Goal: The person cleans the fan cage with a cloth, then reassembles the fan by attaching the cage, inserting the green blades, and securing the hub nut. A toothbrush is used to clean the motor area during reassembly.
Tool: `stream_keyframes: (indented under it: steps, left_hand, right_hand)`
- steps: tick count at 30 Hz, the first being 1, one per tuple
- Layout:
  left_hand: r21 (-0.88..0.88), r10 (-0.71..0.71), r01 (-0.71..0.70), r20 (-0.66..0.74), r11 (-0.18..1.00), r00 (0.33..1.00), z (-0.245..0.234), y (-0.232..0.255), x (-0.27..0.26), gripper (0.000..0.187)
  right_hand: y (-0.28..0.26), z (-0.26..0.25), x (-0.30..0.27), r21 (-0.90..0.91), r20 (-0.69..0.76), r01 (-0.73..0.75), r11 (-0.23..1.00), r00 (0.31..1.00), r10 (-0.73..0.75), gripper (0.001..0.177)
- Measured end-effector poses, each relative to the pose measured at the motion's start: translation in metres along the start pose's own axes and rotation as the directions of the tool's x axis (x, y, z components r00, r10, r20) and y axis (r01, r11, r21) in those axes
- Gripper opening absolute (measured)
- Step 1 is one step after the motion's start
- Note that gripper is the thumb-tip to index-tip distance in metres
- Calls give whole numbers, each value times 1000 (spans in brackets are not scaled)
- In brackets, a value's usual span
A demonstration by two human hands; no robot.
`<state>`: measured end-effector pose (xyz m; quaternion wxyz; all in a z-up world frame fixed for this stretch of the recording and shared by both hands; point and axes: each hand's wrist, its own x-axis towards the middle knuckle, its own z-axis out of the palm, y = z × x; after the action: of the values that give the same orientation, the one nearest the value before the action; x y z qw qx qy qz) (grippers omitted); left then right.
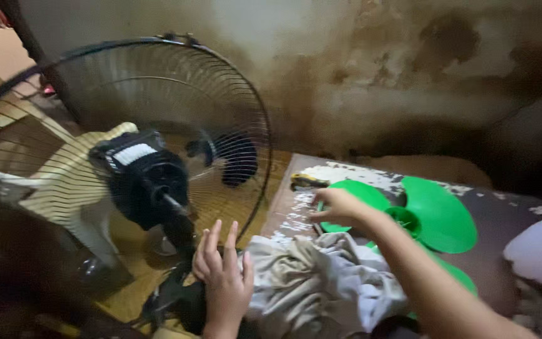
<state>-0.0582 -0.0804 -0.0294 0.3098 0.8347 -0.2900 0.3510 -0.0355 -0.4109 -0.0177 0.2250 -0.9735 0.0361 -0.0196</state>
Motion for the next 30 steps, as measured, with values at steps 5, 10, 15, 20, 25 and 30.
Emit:
stream_keyframes:
  steps: [5, 10, 15, 20, 25, 30]
  left_hand:
    - [59, 70, -75, 82, 995, 994, 22, 23, -5, 65]
    - [51, 138, -146, 136, 988, 981, 47, 50, 2, 65]
    - [33, 145, -161, 281, 986, 949, 77, 83, 8, 68]
    - [-30, 150, -149, 360, 988, 921, 93, 115, 18, 64]
    - [-253, 36, 27, 241, 967, 970, 98, 135, 36, 57]
    - [-422, -50, 106, 143, 900, 988, 89, 142, 62, 53]
  right_hand:
    - [102, -45, -64, -408, -5, -362, 838, 919, 395, 85]
    - [133, -46, -90, -373, 102, -441, 816, 855, 509, 106]
    - [126, -62, -102, -350, 2, -457, 818, 873, 488, 99]
    - [106, -102, -117, -348, -296, -464, 815, 879, 374, 92]
    - [82, -135, -137, -163, -582, -281, 946, 801, 138, 101]
    - [70, -154, -151, 310, -679, 158, 938, 727, 101, 90]
